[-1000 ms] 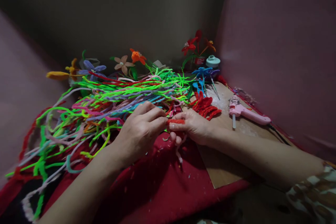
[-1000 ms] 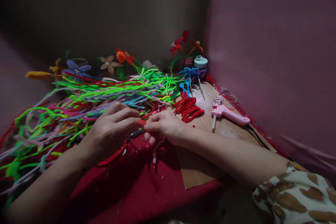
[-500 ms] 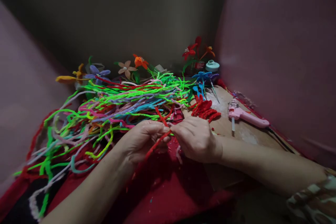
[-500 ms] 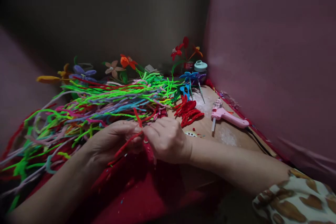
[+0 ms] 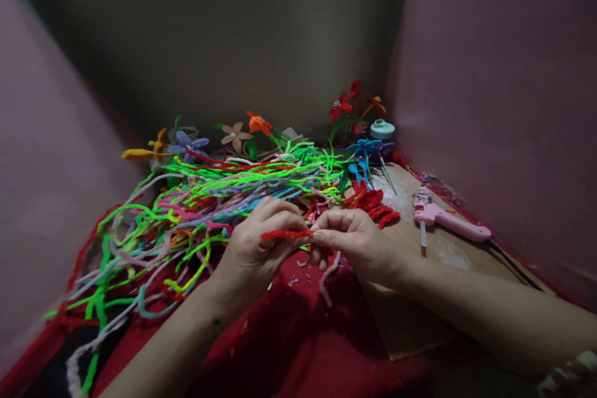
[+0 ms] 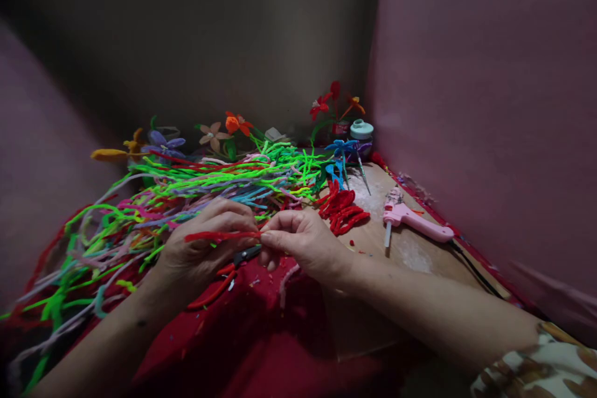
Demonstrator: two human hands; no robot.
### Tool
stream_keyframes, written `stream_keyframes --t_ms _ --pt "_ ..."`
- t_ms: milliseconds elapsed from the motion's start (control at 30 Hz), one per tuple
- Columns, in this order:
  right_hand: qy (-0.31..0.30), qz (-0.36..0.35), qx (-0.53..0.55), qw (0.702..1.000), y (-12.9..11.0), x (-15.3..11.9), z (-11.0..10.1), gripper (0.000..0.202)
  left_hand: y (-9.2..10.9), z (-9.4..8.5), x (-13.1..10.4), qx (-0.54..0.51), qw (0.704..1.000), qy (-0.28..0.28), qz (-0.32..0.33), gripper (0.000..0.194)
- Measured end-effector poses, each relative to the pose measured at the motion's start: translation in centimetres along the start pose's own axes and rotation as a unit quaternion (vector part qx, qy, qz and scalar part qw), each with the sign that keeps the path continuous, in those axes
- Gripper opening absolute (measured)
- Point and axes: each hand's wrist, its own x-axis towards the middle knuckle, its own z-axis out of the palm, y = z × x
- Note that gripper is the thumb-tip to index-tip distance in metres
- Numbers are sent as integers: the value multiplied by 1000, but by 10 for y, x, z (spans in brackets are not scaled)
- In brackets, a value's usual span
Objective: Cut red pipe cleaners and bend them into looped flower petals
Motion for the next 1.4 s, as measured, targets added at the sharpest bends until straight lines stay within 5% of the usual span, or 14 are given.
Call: stream_keyframes --t_ms 67,133,233,300,400,500,633,833,967,1100,1200,1267,1333,1400 --pt "-1 10 -7 1000 -1 -1 1 15 0 5 -1 -24 999 -13 -26 9" --pt "14 3 -64 998 -2 -4 3 15 1 11 -2 -83 989 -19 -122 16" --pt "70 -91 -263 958 -3 -9 5 12 1 22 -3 -258 918 -53 -295 24" --pt "100 -159 -370 910 -2 -10 7 11 1 26 -3 -339 876 -76 -335 23" --pt "99 -142 -352 920 0 -7 8 12 1 22 -1 -268 903 -65 -331 24" --pt "68 -25 -166 983 -1 -2 6 12 1 14 2 -176 937 -55 -297 24" --pt "17 84 -19 996 -2 2 2 18 -6 10 2 -147 952 -30 -268 22" --pt "46 72 -52 995 3 3 1 20 -7 19 -3 -29 974 -3 -223 16" --pt "51 34 -168 984 4 1 2 16 -4 18 -2 -15 975 -11 -223 17" --pt "64 -125 -373 917 2 -2 2 15 -2 14 -1 -72 965 -41 -249 19" --pt "120 -317 -508 792 -2 -2 1 19 0 13 -1 -62 969 -77 -228 18" --pt "121 -379 -566 722 -4 -1 -2 18 2 13 -1 -32 974 -93 -205 19" --pt "100 -390 -593 697 -6 1 -4 15 4 14 -1 -15 976 -91 -199 19" --pt "77 -365 -593 714 -7 1 -5 16 3 15 -1 -20 975 -77 -210 20"
